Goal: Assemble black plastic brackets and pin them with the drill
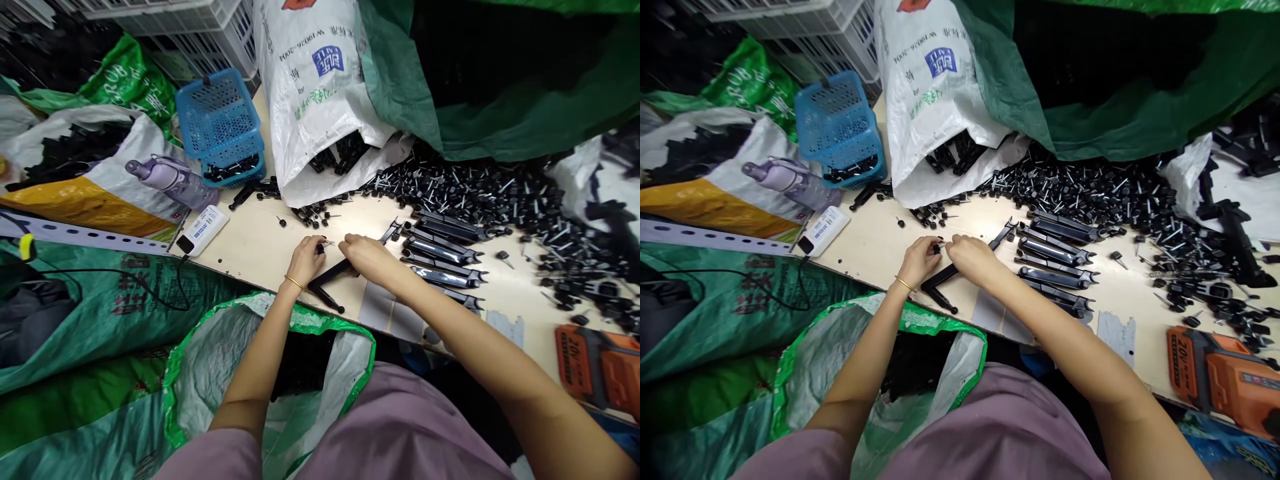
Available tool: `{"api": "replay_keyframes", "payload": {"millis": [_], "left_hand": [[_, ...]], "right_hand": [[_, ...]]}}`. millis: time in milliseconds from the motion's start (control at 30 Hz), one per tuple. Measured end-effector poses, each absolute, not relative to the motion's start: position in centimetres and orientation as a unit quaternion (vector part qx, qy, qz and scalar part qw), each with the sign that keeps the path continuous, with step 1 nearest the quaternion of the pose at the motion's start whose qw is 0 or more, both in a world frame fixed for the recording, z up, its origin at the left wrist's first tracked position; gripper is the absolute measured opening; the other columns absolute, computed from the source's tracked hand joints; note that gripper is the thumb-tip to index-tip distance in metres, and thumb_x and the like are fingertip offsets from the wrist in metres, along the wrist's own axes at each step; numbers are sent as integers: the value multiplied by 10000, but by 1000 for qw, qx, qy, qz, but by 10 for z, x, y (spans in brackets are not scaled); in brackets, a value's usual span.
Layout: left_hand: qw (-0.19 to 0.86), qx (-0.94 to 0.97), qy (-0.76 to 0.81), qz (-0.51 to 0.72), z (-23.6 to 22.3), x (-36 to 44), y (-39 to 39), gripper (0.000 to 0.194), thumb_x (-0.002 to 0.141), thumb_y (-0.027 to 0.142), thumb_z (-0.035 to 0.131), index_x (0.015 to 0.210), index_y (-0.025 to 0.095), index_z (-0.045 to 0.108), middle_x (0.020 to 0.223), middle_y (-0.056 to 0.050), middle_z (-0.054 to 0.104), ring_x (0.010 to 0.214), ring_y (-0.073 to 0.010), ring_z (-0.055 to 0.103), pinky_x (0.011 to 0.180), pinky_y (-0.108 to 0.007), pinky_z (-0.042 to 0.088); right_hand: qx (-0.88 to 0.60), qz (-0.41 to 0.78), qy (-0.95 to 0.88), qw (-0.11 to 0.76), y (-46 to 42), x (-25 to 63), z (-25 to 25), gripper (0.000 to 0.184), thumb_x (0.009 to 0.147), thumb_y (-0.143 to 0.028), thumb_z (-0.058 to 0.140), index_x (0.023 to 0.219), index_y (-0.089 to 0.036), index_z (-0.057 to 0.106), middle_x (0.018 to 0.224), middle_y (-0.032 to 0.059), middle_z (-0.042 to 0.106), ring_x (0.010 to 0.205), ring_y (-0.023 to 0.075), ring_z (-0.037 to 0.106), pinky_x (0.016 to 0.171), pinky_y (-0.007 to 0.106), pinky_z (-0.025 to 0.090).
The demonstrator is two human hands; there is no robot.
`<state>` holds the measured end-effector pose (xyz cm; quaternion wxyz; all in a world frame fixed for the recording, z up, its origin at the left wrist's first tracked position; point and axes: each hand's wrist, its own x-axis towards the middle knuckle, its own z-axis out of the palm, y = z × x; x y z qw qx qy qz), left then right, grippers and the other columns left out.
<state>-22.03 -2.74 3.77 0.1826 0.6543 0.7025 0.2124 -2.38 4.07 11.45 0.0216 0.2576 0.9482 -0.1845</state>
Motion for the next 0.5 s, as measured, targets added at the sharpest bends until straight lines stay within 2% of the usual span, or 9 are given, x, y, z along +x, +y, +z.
{"api": "replay_keyframes", "payload": {"millis": [167, 367, 500], "left_hand": [[191, 617, 726, 236, 34, -223, -34, 282, 714, 91, 557, 982, 171, 598, 941, -32, 588, 769, -135, 579, 767, -263, 508], [145, 600, 762, 198, 32, -219, -31, 235, 694, 117, 558, 909, 184, 621, 866, -32, 602, 804, -173, 572, 798, -311, 483], [148, 580, 774, 207, 27, -214, -23, 222, 673, 87, 550, 863, 172, 629, 829, -32, 593, 758, -163, 571, 786, -309, 489]], "right_hand": [[291, -247, 924, -16, 55, -12, 95, 155, 910, -107, 405, 944, -125, 555, 926, 85, 578, 821, 149, 563, 696, 232, 394], [232, -165, 957, -43, 44, -10, 99, 164, 892, -62, 415, 961, -123, 550, 960, 96, 564, 904, 193, 497, 723, 271, 365], [235, -177, 955, -49, 46, -8, 97, 162, 892, -61, 420, 965, -128, 548, 953, 93, 566, 888, 186, 479, 721, 272, 357]]}}
